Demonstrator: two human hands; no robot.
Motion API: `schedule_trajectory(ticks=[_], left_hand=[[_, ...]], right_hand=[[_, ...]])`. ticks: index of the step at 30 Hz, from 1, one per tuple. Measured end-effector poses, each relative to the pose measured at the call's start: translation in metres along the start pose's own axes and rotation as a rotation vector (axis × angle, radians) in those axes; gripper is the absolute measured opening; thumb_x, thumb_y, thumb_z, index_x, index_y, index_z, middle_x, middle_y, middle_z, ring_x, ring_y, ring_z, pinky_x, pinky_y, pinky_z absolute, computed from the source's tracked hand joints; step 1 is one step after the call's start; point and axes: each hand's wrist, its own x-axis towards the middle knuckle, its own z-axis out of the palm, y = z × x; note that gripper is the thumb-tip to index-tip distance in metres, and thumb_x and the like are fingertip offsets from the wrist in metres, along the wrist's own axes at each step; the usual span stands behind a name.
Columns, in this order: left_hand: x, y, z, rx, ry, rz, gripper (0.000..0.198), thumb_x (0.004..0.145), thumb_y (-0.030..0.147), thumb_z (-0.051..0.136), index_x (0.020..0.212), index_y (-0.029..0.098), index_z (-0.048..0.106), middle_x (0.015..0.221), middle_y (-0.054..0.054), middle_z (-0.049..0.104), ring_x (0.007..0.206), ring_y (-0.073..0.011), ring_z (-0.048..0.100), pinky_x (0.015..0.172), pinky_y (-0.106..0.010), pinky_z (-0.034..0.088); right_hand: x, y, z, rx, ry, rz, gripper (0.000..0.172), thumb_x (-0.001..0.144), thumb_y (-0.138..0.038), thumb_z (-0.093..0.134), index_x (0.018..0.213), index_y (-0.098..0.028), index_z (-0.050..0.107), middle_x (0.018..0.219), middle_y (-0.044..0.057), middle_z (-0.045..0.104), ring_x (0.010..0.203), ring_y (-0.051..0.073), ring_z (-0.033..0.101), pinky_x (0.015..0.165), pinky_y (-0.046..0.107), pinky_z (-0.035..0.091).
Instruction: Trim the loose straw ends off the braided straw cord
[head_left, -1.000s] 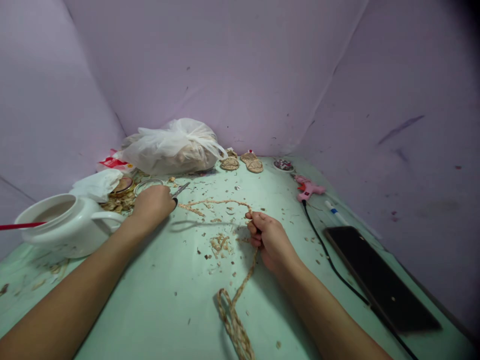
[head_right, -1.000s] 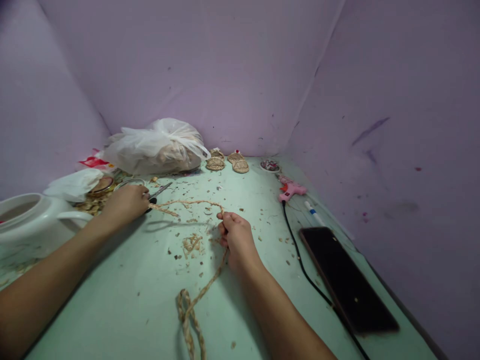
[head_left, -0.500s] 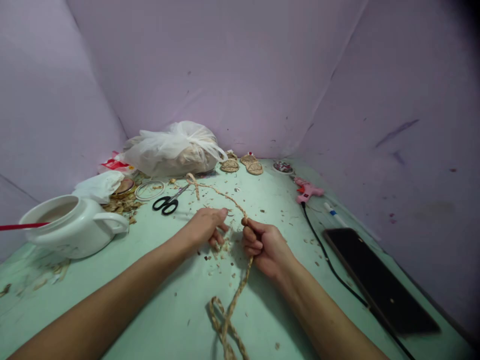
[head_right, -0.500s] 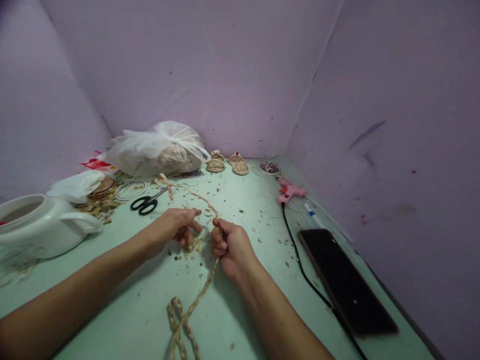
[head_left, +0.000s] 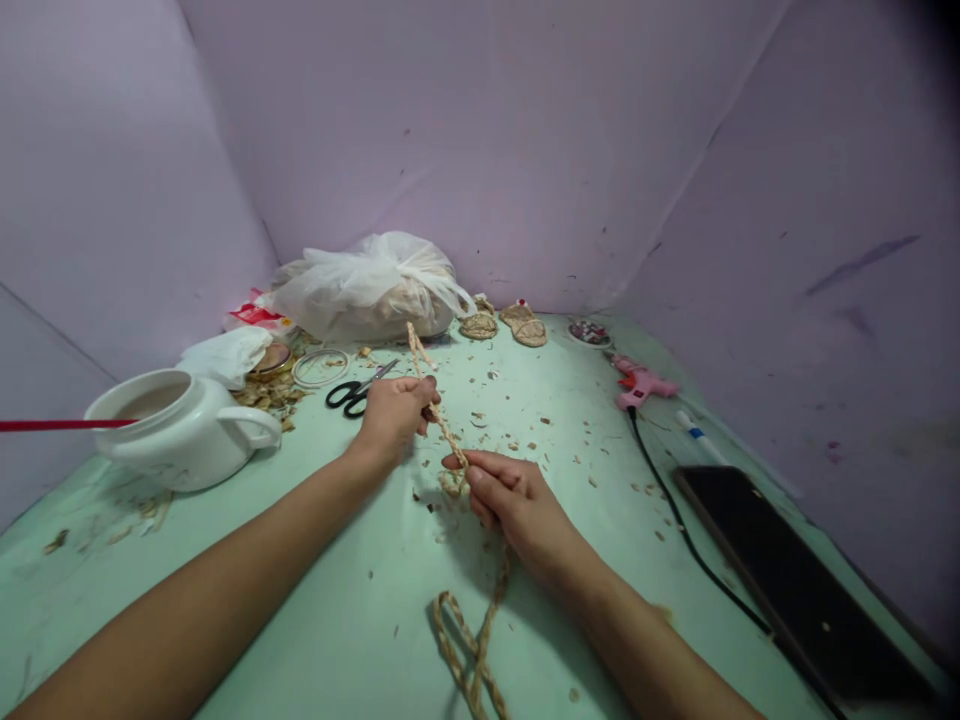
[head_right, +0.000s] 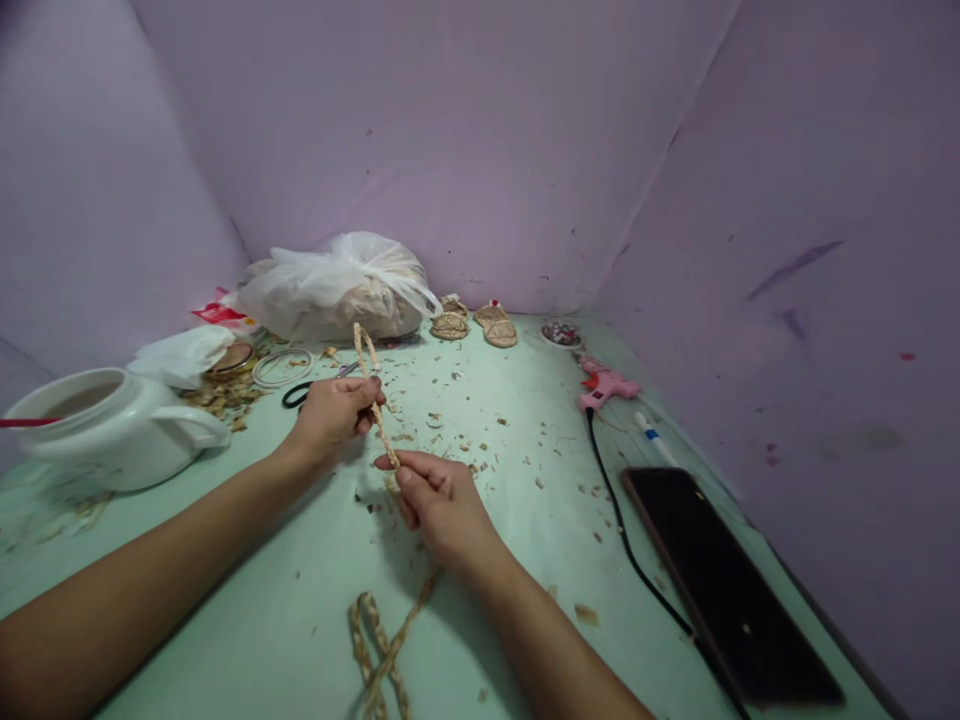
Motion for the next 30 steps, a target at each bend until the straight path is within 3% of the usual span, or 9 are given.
schedule_trajectory(ticks=[2, 6, 12, 14, 18, 21, 24, 27, 30], left_hand=[[0.001, -0.012, 0.006, 0.094, 0.037, -0.001, 0.025, 0.069, 0.031, 0.049, 0.053, 0.013, 0.053, 0.037, 0.005, 0.04, 0.034, -0.005, 0.031, 0.037, -0.019, 0.022], [-0.011, -0.028, 0.019, 0.178, -0.037, 0.031, 0.026, 0.064, 0.032, 0.053, 0.044, 0.014, 0.053, 0.034, 0.005, 0.034, 0.036, -0.0062, 0.029, 0.039, -0.021, 0.019], [-0.021, -0.025, 0.02, 0.191, -0.035, 0.071, 0.03, 0.061, 0.03, 0.055, 0.037, 0.015, 0.044, 0.035, 0.005, 0.032, 0.039, -0.0065, 0.028, 0.041, -0.022, 0.016], [-0.013, -0.019, 0.017, 0.113, -0.007, 0.082, 0.029, 0.063, 0.033, 0.054, 0.042, 0.015, 0.046, 0.037, 0.005, 0.032, 0.039, -0.006, 0.028, 0.041, -0.021, 0.017], [0.007, 0.001, 0.002, -0.062, -0.008, 0.053, 0.026, 0.07, 0.038, 0.046, 0.059, 0.015, 0.05, 0.041, 0.005, 0.038, 0.037, -0.0061, 0.032, 0.038, -0.02, 0.021], [0.011, 0.014, -0.008, -0.234, -0.077, 0.025, 0.024, 0.068, 0.037, 0.052, 0.063, 0.013, 0.052, 0.043, 0.003, 0.045, 0.036, -0.0057, 0.037, 0.037, -0.019, 0.022], [0.009, 0.017, -0.012, -0.37, -0.137, -0.025, 0.022, 0.065, 0.033, 0.057, 0.061, 0.012, 0.053, 0.041, 0.003, 0.046, 0.034, -0.0046, 0.037, 0.036, -0.017, 0.021], [0.008, 0.015, -0.011, -0.309, -0.143, -0.058, 0.023, 0.068, 0.034, 0.056, 0.061, 0.012, 0.052, 0.041, 0.004, 0.045, 0.034, -0.0038, 0.036, 0.036, -0.017, 0.021], [0.009, 0.012, -0.008, -0.201, -0.145, -0.089, 0.023, 0.07, 0.035, 0.053, 0.062, 0.013, 0.051, 0.04, 0.005, 0.043, 0.032, -0.0039, 0.035, 0.036, -0.017, 0.022]], right_hand=[[-0.005, 0.001, 0.003, -0.076, -0.011, -0.117, 0.027, 0.077, -0.032, 0.052, 0.091, -0.012, 0.064, 0.04, -0.007, 0.038, 0.039, 0.006, 0.031, 0.04, 0.02, 0.021], [-0.02, -0.001, 0.009, -0.197, -0.045, -0.237, 0.026, 0.082, -0.031, 0.046, 0.09, -0.014, 0.064, 0.043, -0.005, 0.043, 0.041, 0.007, 0.036, 0.042, 0.021, 0.027], [-0.023, -0.005, 0.009, -0.339, -0.074, -0.349, 0.028, 0.083, -0.028, 0.044, 0.064, -0.015, 0.061, 0.044, -0.003, 0.048, 0.042, 0.007, 0.041, 0.046, 0.021, 0.033], [-0.016, -0.003, 0.006, -0.319, -0.06, -0.29, 0.023, 0.08, -0.029, 0.047, 0.067, -0.015, 0.061, 0.044, -0.003, 0.048, 0.042, 0.007, 0.041, 0.046, 0.021, 0.032], [0.001, 0.002, 0.001, -0.05, 0.056, -0.012, 0.02, 0.073, -0.034, 0.053, 0.071, -0.015, 0.06, 0.05, -0.002, 0.052, 0.04, 0.007, 0.038, 0.041, 0.02, 0.028], [0.006, 0.004, 0.0, 0.066, 0.096, 0.039, 0.018, 0.067, -0.031, 0.059, 0.066, -0.013, 0.06, 0.054, -0.001, 0.052, 0.043, 0.006, 0.039, 0.043, 0.02, 0.028], [0.004, 0.002, 0.0, 0.11, 0.103, 0.069, 0.018, 0.065, -0.031, 0.061, 0.068, -0.013, 0.061, 0.054, -0.002, 0.049, 0.039, 0.003, 0.03, 0.038, 0.02, 0.019], [0.001, 0.0, 0.0, 0.139, 0.082, 0.125, 0.02, 0.066, -0.032, 0.06, 0.073, -0.013, 0.063, 0.053, -0.003, 0.046, 0.036, 0.002, 0.022, 0.036, 0.021, 0.009], [0.0, -0.001, 0.001, 0.165, 0.042, 0.134, 0.022, 0.067, -0.032, 0.061, 0.077, -0.013, 0.063, 0.051, -0.005, 0.044, 0.035, 0.001, 0.02, 0.036, 0.021, 0.007]])
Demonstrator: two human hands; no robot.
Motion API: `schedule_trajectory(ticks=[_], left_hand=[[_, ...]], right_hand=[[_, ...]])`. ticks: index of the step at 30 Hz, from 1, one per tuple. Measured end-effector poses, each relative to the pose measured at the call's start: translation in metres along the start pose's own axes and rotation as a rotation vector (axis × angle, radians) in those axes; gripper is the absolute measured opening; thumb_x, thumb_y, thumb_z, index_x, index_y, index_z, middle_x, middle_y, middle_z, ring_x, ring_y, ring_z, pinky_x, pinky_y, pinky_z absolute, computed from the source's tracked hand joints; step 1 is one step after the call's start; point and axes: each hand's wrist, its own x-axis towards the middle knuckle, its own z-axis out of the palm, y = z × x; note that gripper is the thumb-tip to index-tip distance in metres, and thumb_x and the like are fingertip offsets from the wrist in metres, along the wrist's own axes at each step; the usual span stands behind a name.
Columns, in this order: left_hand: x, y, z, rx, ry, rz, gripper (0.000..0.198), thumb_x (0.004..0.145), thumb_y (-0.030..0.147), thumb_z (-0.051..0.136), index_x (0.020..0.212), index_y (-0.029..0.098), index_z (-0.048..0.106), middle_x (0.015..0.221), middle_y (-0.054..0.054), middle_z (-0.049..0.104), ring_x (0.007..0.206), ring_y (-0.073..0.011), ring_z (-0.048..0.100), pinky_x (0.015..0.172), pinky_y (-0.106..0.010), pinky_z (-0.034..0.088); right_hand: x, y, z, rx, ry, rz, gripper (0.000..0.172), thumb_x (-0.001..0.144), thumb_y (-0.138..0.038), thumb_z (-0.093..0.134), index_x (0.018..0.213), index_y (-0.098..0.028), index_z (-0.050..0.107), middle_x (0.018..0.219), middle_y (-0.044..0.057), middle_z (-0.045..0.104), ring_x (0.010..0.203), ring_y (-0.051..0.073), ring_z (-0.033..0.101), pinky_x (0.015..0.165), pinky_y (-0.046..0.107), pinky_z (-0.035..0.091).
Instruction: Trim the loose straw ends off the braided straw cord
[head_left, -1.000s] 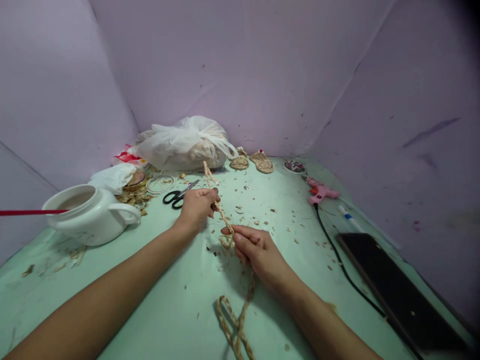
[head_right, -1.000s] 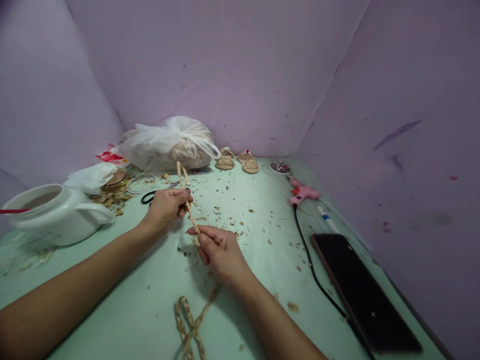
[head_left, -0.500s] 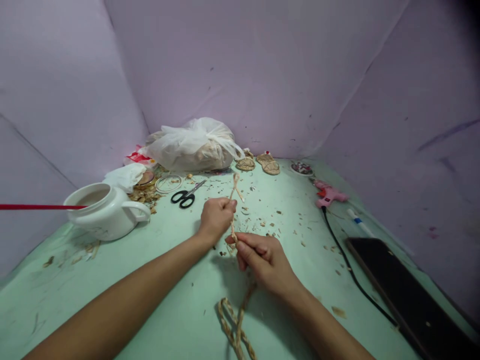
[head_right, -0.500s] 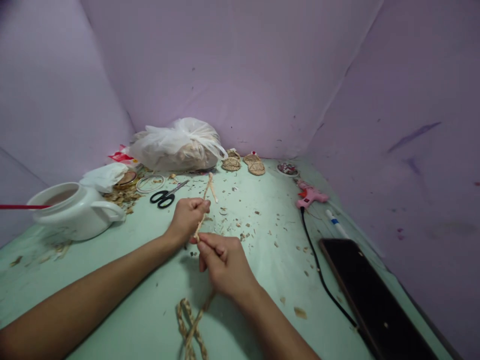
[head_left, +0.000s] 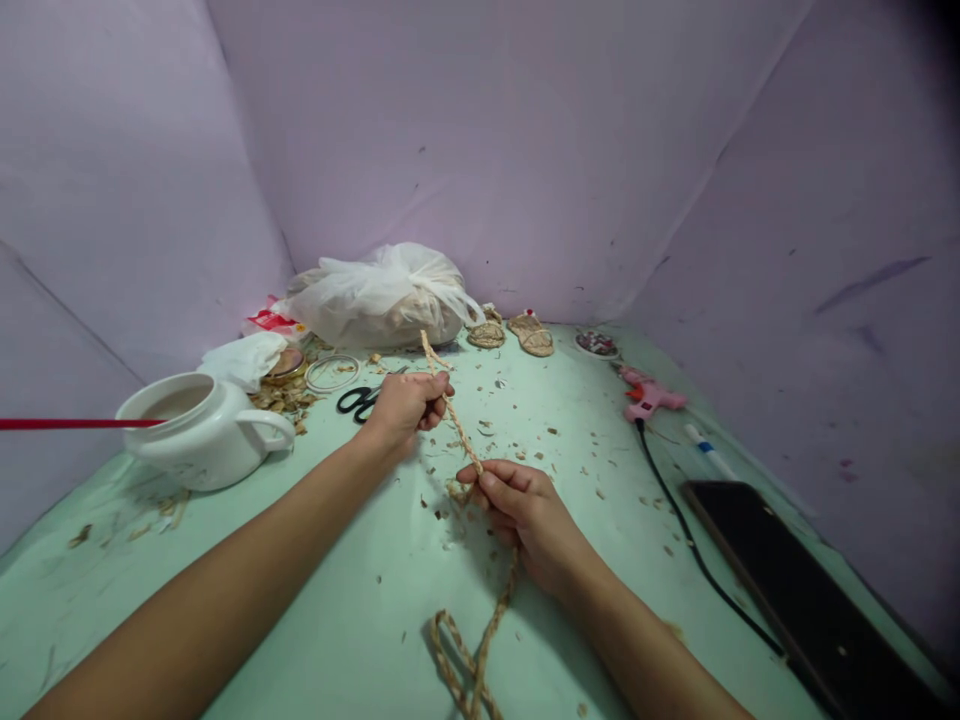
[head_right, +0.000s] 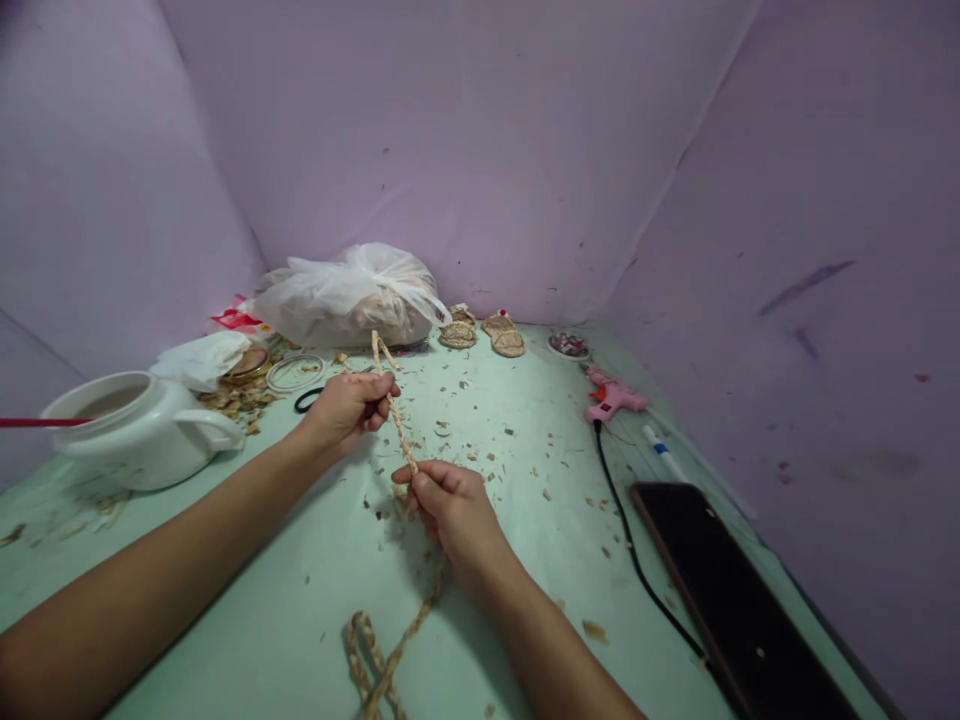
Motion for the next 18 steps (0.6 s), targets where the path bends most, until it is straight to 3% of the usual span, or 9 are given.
schedule_trajectory(ticks=[4, 7, 9, 11, 13, 18], left_hand=[[0.002, 0.0, -0.003, 0.189, -0.057, -0.072, 0.025, 0.069, 0.037, 0.052, 0.06, 0.014, 0.054, 0.043, 0.0, 0.05, 0.034, -0.0078, 0.04, 0.037, -0.02, 0.025], [0.005, 0.004, -0.018, 0.454, -0.051, -0.051, 0.017, 0.06, 0.028, 0.059, 0.051, 0.015, 0.054, 0.049, -0.006, 0.057, 0.044, -0.0145, 0.05, 0.042, -0.023, 0.03], [0.01, 0.006, -0.033, 0.731, 0.053, 0.056, 0.004, 0.056, 0.02, 0.058, 0.054, 0.015, 0.057, 0.059, -0.008, 0.061, 0.061, -0.0211, 0.056, 0.051, -0.025, 0.034], [0.014, 0.008, -0.049, 1.178, 0.155, 0.145, 0.013, 0.057, 0.018, 0.054, 0.067, 0.016, 0.061, 0.074, -0.013, 0.064, 0.074, -0.0272, 0.058, 0.057, -0.029, 0.037], [0.018, 0.007, -0.061, 1.503, 0.144, 0.111, 0.02, 0.058, 0.019, 0.051, 0.074, 0.015, 0.062, 0.082, -0.017, 0.064, 0.075, -0.0294, 0.058, 0.057, -0.031, 0.039], [0.022, 0.003, -0.07, 1.606, 0.092, 0.043, 0.022, 0.056, 0.018, 0.05, 0.073, 0.013, 0.062, 0.085, -0.02, 0.064, 0.074, -0.0307, 0.059, 0.054, -0.032, 0.039]], right_hand=[[0.001, 0.001, 0.001, 0.044, 0.029, -0.009, 0.022, 0.066, -0.033, 0.063, 0.075, -0.013, 0.063, 0.05, -0.005, 0.044, 0.035, 0.001, 0.02, 0.035, 0.02, 0.008], [0.003, 0.0, -0.001, 0.119, 0.091, 0.001, 0.022, 0.066, -0.031, 0.064, 0.076, -0.012, 0.063, 0.051, -0.005, 0.043, 0.035, 0.0, 0.02, 0.034, 0.018, 0.01], [0.005, -0.002, -0.003, 0.16, 0.11, 0.002, 0.022, 0.067, -0.03, 0.063, 0.078, -0.012, 0.063, 0.051, -0.005, 0.043, 0.035, 0.0, 0.019, 0.034, 0.017, 0.01], [0.005, -0.004, -0.006, 0.196, 0.114, -0.007, 0.021, 0.067, -0.03, 0.064, 0.079, -0.012, 0.063, 0.052, -0.006, 0.043, 0.036, -0.001, 0.019, 0.034, 0.017, 0.01], [0.004, -0.006, -0.008, 0.228, 0.112, -0.021, 0.021, 0.067, -0.029, 0.064, 0.079, -0.012, 0.062, 0.052, -0.006, 0.042, 0.036, -0.001, 0.019, 0.034, 0.016, 0.011], [0.003, -0.008, -0.009, 0.274, 0.118, -0.018, 0.021, 0.065, -0.028, 0.065, 0.077, -0.012, 0.061, 0.051, -0.006, 0.041, 0.036, 0.0, 0.018, 0.034, 0.016, 0.01]])
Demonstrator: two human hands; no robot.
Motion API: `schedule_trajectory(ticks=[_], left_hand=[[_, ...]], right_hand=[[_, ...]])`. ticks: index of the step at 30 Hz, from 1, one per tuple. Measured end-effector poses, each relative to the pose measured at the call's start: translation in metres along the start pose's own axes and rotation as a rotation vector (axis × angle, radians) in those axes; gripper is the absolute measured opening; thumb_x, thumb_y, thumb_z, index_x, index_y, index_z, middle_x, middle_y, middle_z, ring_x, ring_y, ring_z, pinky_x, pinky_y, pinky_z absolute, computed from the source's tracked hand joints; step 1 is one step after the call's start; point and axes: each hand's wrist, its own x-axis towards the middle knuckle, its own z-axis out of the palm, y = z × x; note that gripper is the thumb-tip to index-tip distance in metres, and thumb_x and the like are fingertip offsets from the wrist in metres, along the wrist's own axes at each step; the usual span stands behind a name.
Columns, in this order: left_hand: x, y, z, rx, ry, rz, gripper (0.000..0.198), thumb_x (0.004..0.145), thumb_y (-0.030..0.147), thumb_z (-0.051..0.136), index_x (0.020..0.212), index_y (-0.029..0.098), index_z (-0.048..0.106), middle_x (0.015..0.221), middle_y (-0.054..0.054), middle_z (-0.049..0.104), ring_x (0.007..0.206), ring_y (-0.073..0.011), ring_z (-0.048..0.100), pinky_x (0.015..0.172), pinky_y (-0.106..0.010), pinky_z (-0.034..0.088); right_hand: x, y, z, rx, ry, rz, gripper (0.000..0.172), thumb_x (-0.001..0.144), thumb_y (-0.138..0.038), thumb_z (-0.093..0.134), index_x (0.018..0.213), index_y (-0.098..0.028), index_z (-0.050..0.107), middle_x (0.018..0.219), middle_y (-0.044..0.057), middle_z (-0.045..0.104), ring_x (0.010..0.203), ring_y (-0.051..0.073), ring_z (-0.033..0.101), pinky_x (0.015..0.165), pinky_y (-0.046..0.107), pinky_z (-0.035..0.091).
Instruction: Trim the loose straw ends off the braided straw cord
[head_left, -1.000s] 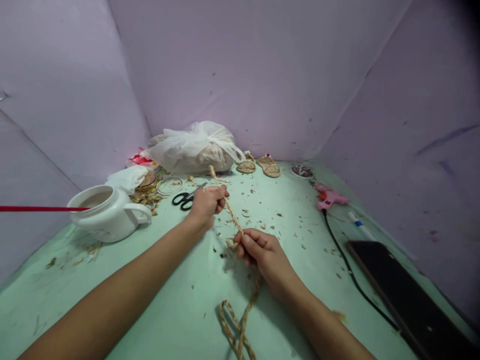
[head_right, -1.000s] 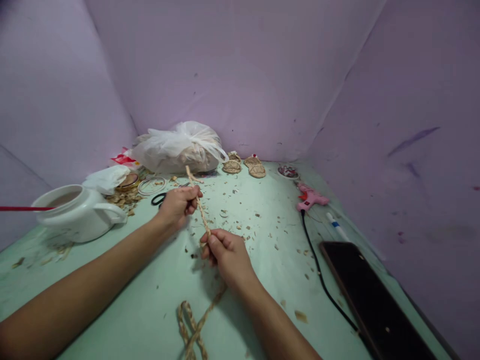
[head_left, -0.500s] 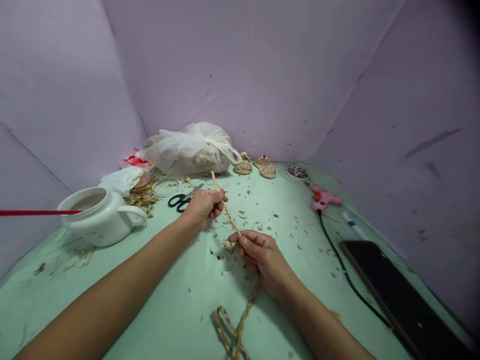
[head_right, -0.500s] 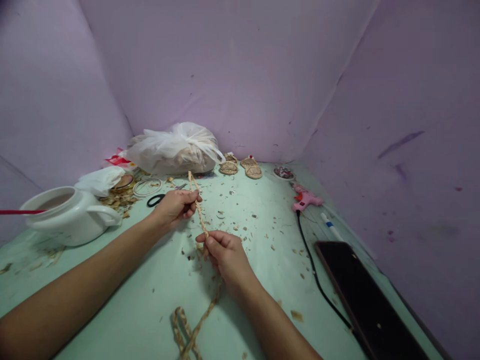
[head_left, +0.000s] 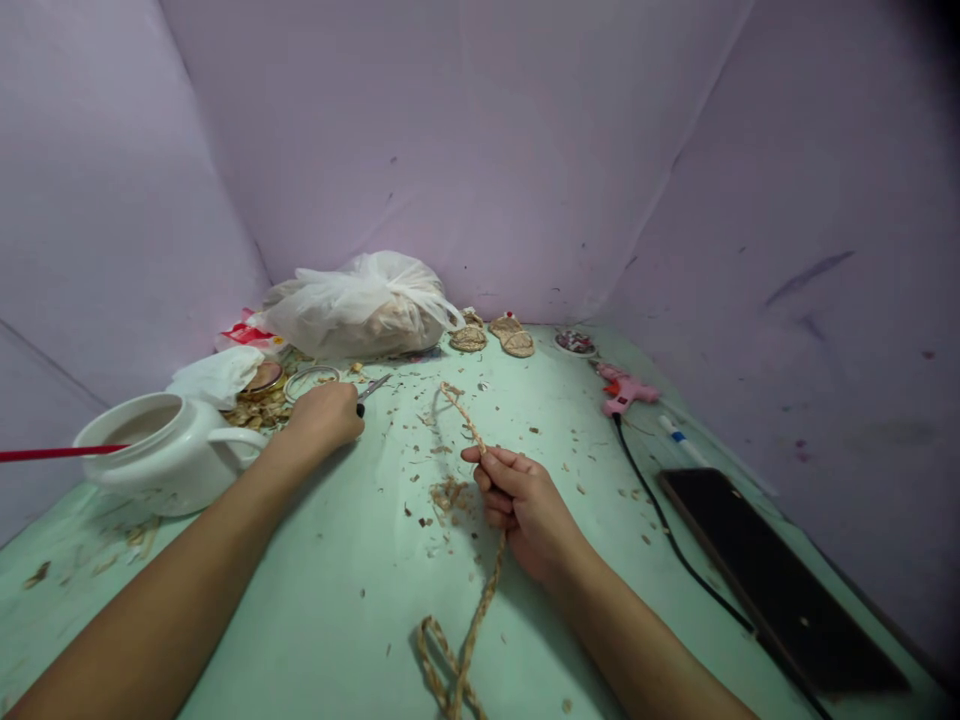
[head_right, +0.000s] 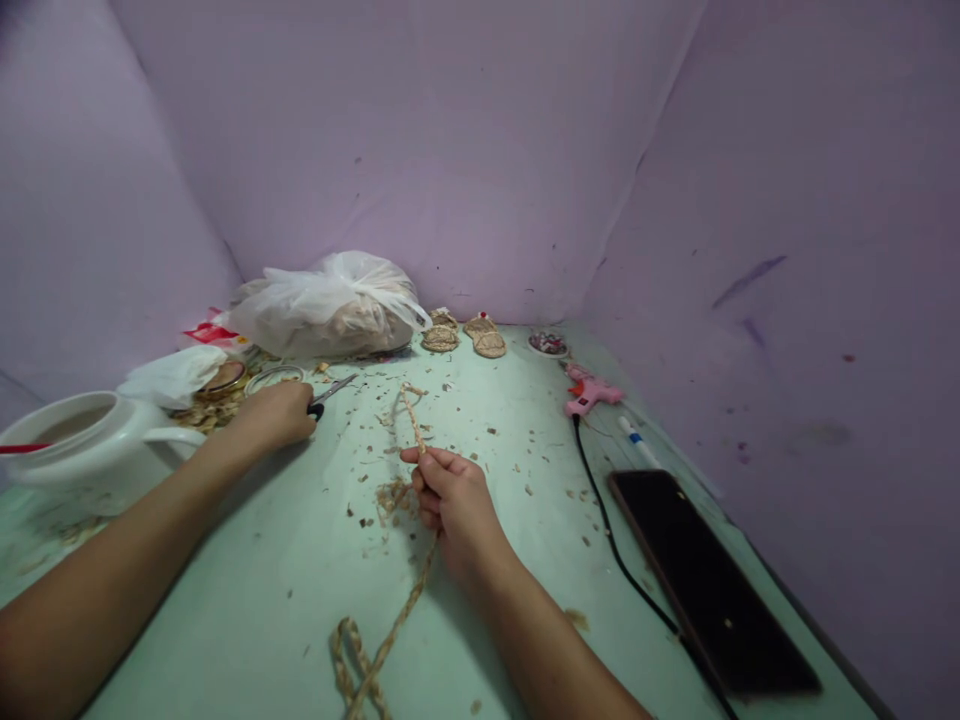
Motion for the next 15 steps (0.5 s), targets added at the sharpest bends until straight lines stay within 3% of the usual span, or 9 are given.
schedule_trajectory(ticks=[5, 9, 13, 15], left_hand=[[0.003, -0.005, -0.004, -0.04, 0.07, -0.013, 0.026, 0.057, 0.02, 0.05, 0.08, 0.016, 0.061, 0.082, -0.016, 0.064, 0.076, -0.03, 0.058, 0.055, -0.031, 0.038], [0.004, -0.009, -0.019, -0.422, 0.131, -0.035, 0.028, 0.055, 0.02, 0.054, 0.081, 0.018, 0.059, 0.074, -0.01, 0.064, 0.068, -0.0233, 0.058, 0.053, -0.028, 0.037], [-0.011, 0.006, -0.036, -1.089, -0.06, 0.031, 0.042, 0.052, 0.018, 0.059, 0.093, 0.016, 0.054, 0.065, -0.004, 0.061, 0.055, -0.0151, 0.055, 0.049, -0.023, 0.037], [-0.023, 0.02, -0.039, -1.193, -0.12, 0.111, 0.045, 0.054, 0.025, 0.064, 0.096, 0.015, 0.054, 0.056, -0.001, 0.057, 0.049, -0.0121, 0.051, 0.047, -0.022, 0.035]], right_hand=[[0.003, -0.001, -0.001, 0.014, 0.013, -0.003, 0.021, 0.064, -0.028, 0.065, 0.078, -0.012, 0.061, 0.052, -0.006, 0.041, 0.037, 0.0, 0.018, 0.034, 0.016, 0.01], [0.004, -0.003, -0.004, 0.014, 0.042, -0.037, 0.019, 0.065, -0.026, 0.064, 0.078, -0.013, 0.062, 0.055, -0.005, 0.043, 0.038, 0.001, 0.02, 0.034, 0.017, 0.012], [0.005, -0.008, -0.008, 0.051, 0.033, -0.084, 0.018, 0.065, -0.026, 0.064, 0.075, -0.011, 0.063, 0.061, -0.002, 0.045, 0.042, 0.002, 0.025, 0.035, 0.018, 0.013], [0.006, -0.01, -0.009, 0.053, 0.038, -0.101, 0.018, 0.065, -0.025, 0.063, 0.075, -0.011, 0.064, 0.062, -0.001, 0.046, 0.043, 0.002, 0.028, 0.036, 0.018, 0.014]])
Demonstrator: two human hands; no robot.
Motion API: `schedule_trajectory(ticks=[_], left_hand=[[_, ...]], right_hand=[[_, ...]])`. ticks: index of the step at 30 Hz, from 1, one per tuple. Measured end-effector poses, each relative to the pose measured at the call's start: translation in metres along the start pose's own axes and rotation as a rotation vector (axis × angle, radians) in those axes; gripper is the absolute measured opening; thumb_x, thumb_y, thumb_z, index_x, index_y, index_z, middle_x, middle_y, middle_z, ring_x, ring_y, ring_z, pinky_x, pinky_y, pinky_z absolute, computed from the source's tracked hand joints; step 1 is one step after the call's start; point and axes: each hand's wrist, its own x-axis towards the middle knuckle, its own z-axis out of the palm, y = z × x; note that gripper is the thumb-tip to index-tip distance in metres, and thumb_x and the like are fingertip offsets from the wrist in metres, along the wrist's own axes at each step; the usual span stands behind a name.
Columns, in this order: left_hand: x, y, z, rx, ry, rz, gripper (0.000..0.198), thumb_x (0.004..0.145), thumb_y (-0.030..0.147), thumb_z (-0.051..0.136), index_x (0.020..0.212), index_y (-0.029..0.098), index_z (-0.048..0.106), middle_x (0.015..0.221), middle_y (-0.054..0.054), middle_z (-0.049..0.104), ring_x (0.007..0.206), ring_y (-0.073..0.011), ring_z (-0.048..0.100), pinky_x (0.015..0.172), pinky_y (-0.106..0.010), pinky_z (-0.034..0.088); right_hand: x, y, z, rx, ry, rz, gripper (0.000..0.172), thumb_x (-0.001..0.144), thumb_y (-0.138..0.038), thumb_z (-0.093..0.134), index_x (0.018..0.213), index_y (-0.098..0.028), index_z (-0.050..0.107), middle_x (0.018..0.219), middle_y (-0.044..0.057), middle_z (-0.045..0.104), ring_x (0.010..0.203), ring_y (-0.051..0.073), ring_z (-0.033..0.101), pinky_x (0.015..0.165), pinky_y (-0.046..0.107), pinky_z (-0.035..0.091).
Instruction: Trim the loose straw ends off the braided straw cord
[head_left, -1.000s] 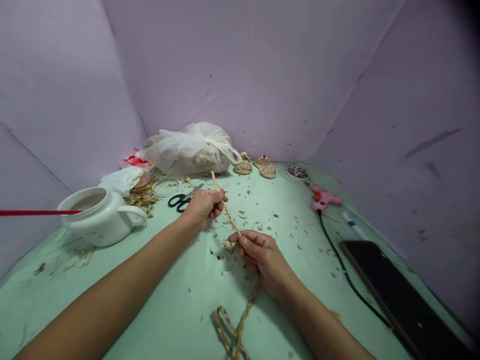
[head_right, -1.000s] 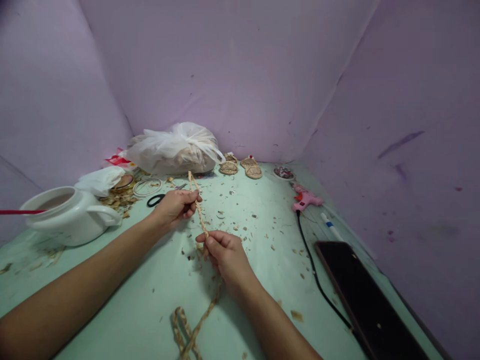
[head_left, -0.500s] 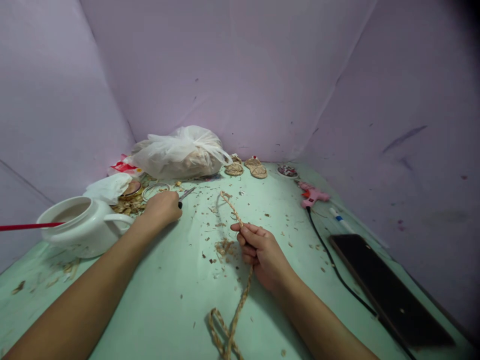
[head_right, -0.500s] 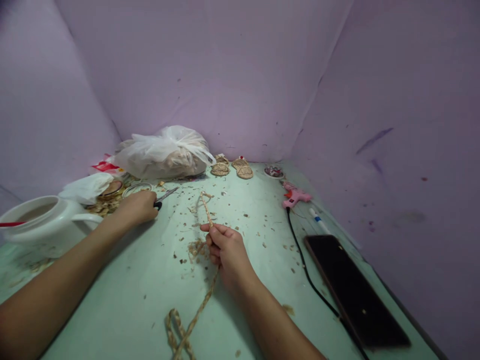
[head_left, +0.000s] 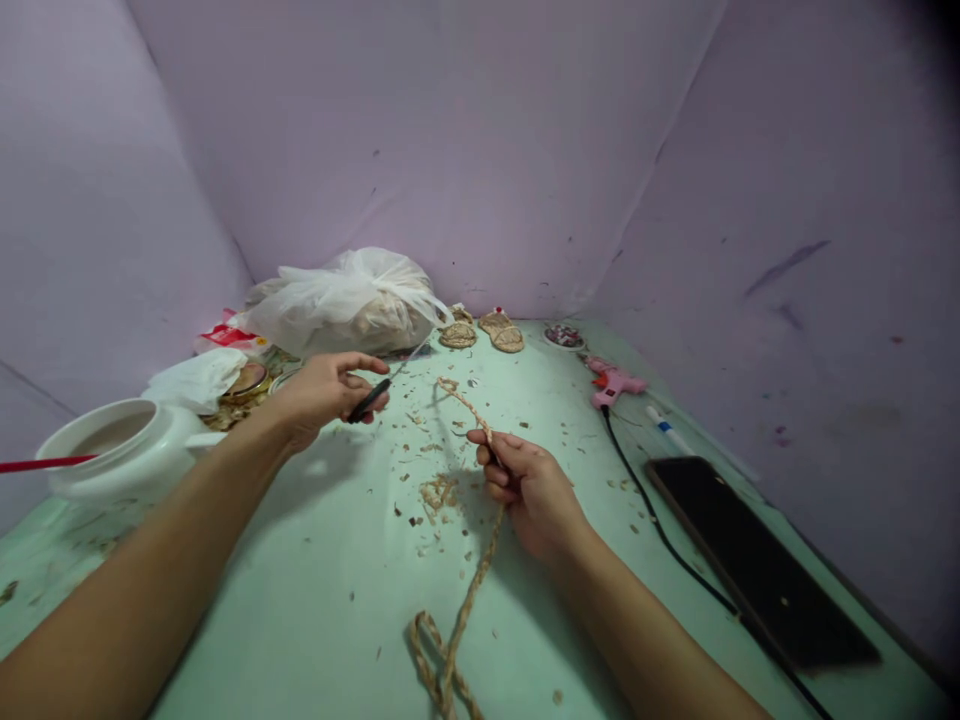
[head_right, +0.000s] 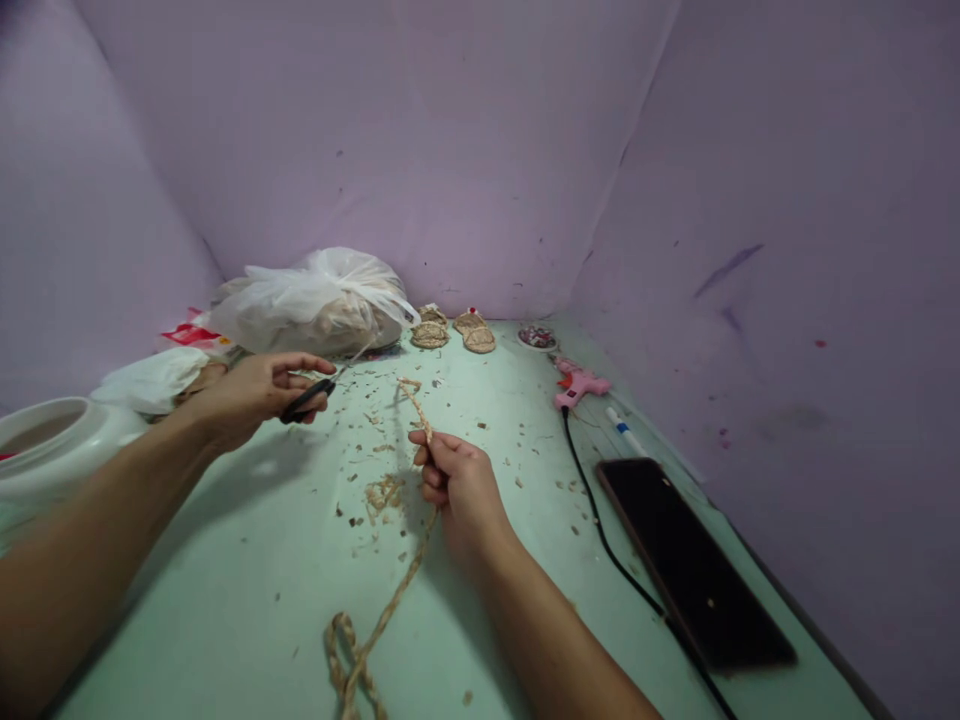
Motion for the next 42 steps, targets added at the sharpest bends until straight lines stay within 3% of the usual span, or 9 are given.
schedule_trajectory(ticks=[2, 5, 8, 13, 15, 23, 27, 35, 42], left_hand=[[-0.01, 0.005, 0.015, 0.082, -0.07, 0.086, 0.041, 0.058, 0.034, 0.064, 0.094, 0.015, 0.058, 0.051, 0.001, 0.053, 0.047, -0.011, 0.047, 0.047, -0.022, 0.034], [-0.024, 0.006, 0.036, 0.386, -0.155, 0.266, 0.032, 0.063, 0.041, 0.059, 0.086, 0.018, 0.062, 0.061, -0.001, 0.058, 0.055, -0.0128, 0.05, 0.051, -0.022, 0.035], [-0.034, 0.003, 0.051, 0.731, -0.128, 0.408, 0.026, 0.067, 0.035, 0.053, 0.088, 0.022, 0.06, 0.073, -0.001, 0.062, 0.065, -0.016, 0.054, 0.057, -0.024, 0.037], [-0.038, -0.004, 0.06, 1.072, -0.093, 0.527, 0.041, 0.067, 0.03, 0.046, 0.107, 0.022, 0.053, 0.088, -0.007, 0.063, 0.079, -0.0243, 0.058, 0.067, -0.031, 0.039], [-0.036, -0.006, 0.06, 1.106, -0.113, 0.549, 0.043, 0.068, 0.03, 0.046, 0.109, 0.022, 0.052, 0.09, -0.008, 0.063, 0.083, -0.0254, 0.058, 0.068, -0.032, 0.039], [-0.032, -0.01, 0.056, 1.086, -0.202, 0.586, 0.044, 0.067, 0.018, 0.042, 0.11, 0.025, 0.053, 0.086, -0.004, 0.066, 0.079, -0.0227, 0.061, 0.06, -0.028, 0.038], [-0.032, -0.009, 0.053, 1.038, -0.228, 0.584, 0.042, 0.066, 0.014, 0.043, 0.104, 0.026, 0.056, 0.08, -0.003, 0.067, 0.074, -0.0205, 0.06, 0.059, -0.026, 0.037], [-0.032, -0.004, 0.05, 1.05, -0.327, 0.55, 0.029, 0.066, 0.013, 0.041, 0.087, 0.024, 0.057, 0.066, -0.001, 0.063, 0.063, -0.0173, 0.057, 0.054, -0.023, 0.034], [-0.035, -0.003, 0.053, 1.11, -0.283, 0.551, 0.033, 0.064, 0.018, 0.047, 0.096, 0.024, 0.052, 0.081, -0.002, 0.065, 0.078, -0.0204, 0.059, 0.062, -0.025, 0.039]], right_hand=[[0.001, -0.002, -0.001, -0.02, 0.01, -0.015, 0.018, 0.065, -0.025, 0.063, 0.076, -0.01, 0.064, 0.063, -0.001, 0.046, 0.044, 0.002, 0.028, 0.037, 0.018, 0.015], [0.001, -0.004, 0.0, -0.06, 0.037, -0.055, 0.019, 0.063, -0.025, 0.064, 0.076, -0.011, 0.064, 0.061, -0.002, 0.046, 0.043, 0.003, 0.028, 0.038, 0.018, 0.015], [0.001, -0.005, 0.001, -0.103, 0.062, -0.101, 0.019, 0.062, -0.026, 0.064, 0.074, -0.012, 0.064, 0.059, -0.002, 0.047, 0.043, 0.004, 0.029, 0.039, 0.019, 0.016], [0.001, -0.003, 0.0, -0.262, 0.083, -0.167, 0.016, 0.064, -0.028, 0.059, 0.054, -0.015, 0.056, 0.045, -0.005, 0.039, 0.04, 0.005, 0.027, 0.039, 0.021, 0.017], [0.001, -0.002, 0.0, -0.305, 0.081, -0.172, 0.018, 0.064, -0.029, 0.058, 0.052, -0.016, 0.054, 0.041, -0.007, 0.034, 0.039, 0.006, 0.026, 0.039, 0.022, 0.017], [0.0, -0.001, 0.0, -0.362, 0.064, -0.161, 0.017, 0.064, -0.031, 0.058, 0.057, -0.015, 0.056, 0.048, -0.005, 0.041, 0.039, 0.005, 0.027, 0.041, 0.022, 0.017], [-0.001, -0.001, 0.0, -0.383, 0.061, -0.165, 0.016, 0.065, -0.031, 0.057, 0.06, -0.016, 0.056, 0.049, -0.004, 0.043, 0.039, 0.005, 0.027, 0.041, 0.023, 0.017], [0.0, 0.0, -0.001, -0.465, 0.057, -0.181, 0.021, 0.067, -0.033, 0.055, 0.054, -0.016, 0.052, 0.041, -0.008, 0.033, 0.037, 0.006, 0.024, 0.04, 0.022, 0.017], [0.001, 0.007, -0.004, -0.677, 0.101, -0.278, 0.02, 0.067, -0.03, 0.052, 0.053, -0.016, 0.053, 0.04, -0.007, 0.034, 0.039, 0.006, 0.026, 0.039, 0.021, 0.018]])
